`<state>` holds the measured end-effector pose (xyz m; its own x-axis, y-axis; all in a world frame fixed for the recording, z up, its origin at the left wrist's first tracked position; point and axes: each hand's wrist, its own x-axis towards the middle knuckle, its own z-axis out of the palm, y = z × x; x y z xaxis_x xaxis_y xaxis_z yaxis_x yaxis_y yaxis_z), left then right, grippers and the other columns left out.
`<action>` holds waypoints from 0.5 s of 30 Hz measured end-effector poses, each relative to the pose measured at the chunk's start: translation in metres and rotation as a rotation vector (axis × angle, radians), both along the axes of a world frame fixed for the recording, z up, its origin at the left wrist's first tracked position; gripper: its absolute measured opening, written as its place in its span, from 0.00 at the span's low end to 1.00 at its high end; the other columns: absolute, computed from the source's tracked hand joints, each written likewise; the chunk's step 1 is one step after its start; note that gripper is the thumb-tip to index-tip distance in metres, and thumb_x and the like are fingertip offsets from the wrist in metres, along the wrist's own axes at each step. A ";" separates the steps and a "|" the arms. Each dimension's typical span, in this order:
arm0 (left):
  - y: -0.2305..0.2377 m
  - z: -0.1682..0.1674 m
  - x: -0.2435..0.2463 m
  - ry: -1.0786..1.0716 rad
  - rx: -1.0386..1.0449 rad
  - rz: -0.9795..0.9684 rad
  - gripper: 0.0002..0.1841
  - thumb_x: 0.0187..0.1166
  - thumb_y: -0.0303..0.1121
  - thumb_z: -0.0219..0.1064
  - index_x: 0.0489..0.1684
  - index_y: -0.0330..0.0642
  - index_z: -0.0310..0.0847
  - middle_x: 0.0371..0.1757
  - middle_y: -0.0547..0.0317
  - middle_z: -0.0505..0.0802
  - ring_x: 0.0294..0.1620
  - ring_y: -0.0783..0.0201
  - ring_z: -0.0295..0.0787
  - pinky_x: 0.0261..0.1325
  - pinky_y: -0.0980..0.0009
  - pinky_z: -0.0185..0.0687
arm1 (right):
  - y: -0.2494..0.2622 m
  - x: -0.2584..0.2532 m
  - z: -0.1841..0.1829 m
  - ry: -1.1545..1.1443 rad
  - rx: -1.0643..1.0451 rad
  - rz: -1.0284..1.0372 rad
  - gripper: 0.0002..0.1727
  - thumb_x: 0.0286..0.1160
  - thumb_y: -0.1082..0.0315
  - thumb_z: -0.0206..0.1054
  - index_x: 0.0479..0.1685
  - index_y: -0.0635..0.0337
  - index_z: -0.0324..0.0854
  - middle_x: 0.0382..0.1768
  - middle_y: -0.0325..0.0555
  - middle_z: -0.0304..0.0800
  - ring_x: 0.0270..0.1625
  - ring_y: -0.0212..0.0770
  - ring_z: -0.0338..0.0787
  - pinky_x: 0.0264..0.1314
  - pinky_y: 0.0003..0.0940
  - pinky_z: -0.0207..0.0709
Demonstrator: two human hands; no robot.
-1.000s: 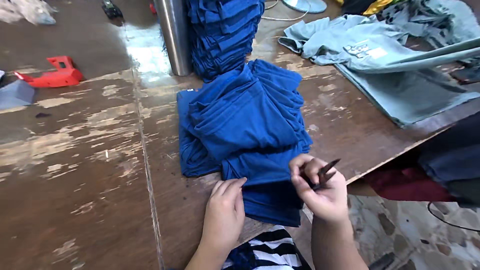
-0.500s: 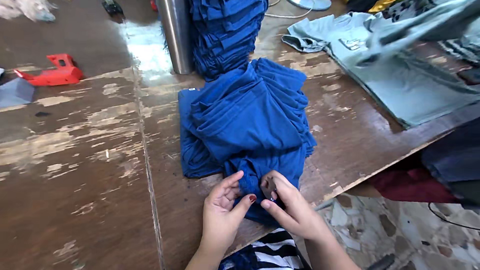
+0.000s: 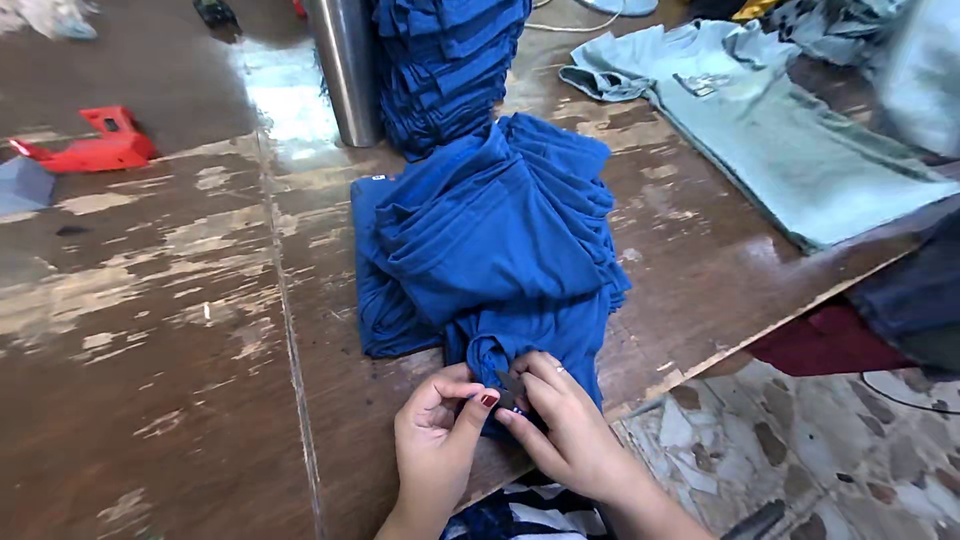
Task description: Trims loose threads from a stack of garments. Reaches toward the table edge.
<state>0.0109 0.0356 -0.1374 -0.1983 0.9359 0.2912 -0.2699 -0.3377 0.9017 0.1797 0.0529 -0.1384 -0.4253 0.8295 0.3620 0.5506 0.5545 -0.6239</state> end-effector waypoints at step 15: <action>-0.001 -0.005 -0.001 0.206 0.036 0.019 0.04 0.70 0.30 0.79 0.35 0.43 0.91 0.50 0.63 0.96 0.54 0.73 0.93 0.57 0.77 0.90 | 0.008 -0.001 0.007 -0.040 0.013 -0.001 0.27 0.91 0.50 0.47 0.28 0.57 0.80 0.39 0.47 0.85 0.47 0.43 0.84 0.47 0.38 0.77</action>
<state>0.0094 0.0347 -0.1427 -0.1487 0.9210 0.3602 -0.0743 -0.3736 0.9246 0.1791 0.0612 -0.1311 -0.4388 0.8252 0.3558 0.5757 0.5621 -0.5938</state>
